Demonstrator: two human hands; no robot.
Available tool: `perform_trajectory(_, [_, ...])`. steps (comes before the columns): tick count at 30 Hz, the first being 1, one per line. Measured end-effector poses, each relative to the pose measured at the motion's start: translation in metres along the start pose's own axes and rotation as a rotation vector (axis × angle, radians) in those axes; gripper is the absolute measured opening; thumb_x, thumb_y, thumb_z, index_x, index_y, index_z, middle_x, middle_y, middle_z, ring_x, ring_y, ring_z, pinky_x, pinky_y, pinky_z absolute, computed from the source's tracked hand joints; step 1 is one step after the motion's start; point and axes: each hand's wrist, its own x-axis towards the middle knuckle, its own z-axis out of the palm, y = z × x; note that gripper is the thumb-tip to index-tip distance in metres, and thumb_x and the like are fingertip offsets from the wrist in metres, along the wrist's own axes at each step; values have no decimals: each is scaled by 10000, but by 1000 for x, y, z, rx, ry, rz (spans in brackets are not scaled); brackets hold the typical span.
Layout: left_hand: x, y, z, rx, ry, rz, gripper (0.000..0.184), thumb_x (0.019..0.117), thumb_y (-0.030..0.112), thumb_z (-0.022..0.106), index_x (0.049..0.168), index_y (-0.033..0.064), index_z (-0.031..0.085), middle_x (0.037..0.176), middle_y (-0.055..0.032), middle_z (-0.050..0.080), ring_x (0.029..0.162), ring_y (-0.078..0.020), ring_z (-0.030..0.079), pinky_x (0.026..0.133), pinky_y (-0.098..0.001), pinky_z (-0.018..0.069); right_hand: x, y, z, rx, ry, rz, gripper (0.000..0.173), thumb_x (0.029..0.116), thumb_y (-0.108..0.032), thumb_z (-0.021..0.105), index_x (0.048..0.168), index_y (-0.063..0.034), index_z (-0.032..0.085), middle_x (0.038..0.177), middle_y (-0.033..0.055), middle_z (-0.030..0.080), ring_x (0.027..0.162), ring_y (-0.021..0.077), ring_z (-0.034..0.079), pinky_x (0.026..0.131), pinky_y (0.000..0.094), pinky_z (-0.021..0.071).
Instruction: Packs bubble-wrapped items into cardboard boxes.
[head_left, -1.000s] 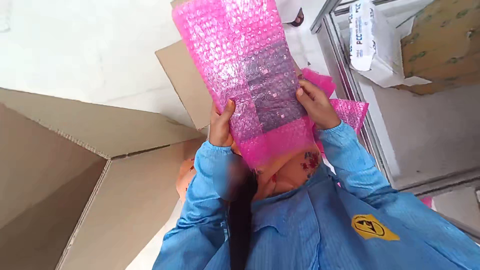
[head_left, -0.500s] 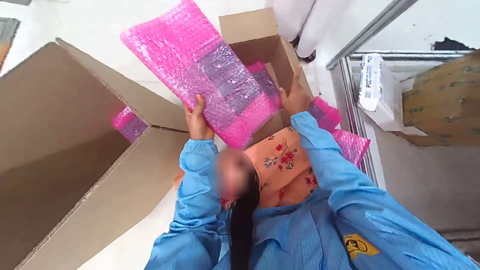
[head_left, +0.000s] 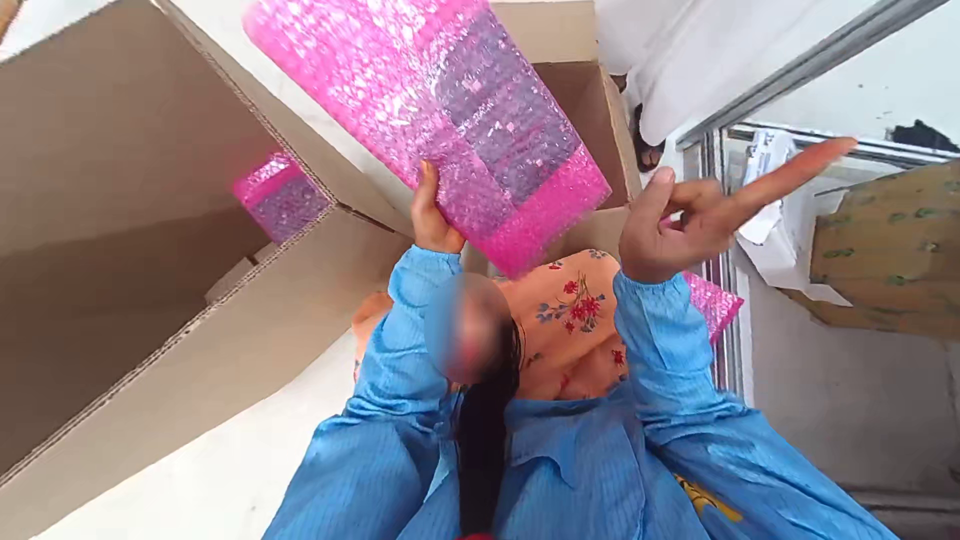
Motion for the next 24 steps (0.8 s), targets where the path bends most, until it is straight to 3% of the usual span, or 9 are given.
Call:
perform_trajectory(5, [1,-3,-2,-96,12,-26,381,1082,431,292,1203,193,564,1060,-17,729,987,-153,717,823,-392,620,-25,1,6,-32,-103,73,761,931,-116,618,1535,166,249,582,47,516,462,50,439,466,206,409])
perform_trajectory(12, [3,-6,-7,-180,8,-2,276,1016,401,502,1144,183,611,1012,-39,746,935,-168,733,780,-396,627,-57,-13,22,11,-304,74,611,931,-127,621,1445,160,456,607,86,576,476,106,492,470,236,435])
perform_trajectory(18, [2,-7,-11,-219,-73,52,252,819,371,780,997,203,720,934,-30,767,874,-145,745,757,-367,630,-71,-22,37,108,-399,41,520,934,-126,606,1381,137,555,584,82,588,451,108,471,450,245,416])
perform_trajectory(24, [4,-11,-13,-211,-124,75,250,747,323,833,948,201,749,910,-20,770,851,-127,744,753,-346,627,-72,-23,44,96,-435,14,466,952,-134,590,1359,93,605,604,101,610,462,146,483,456,277,414])
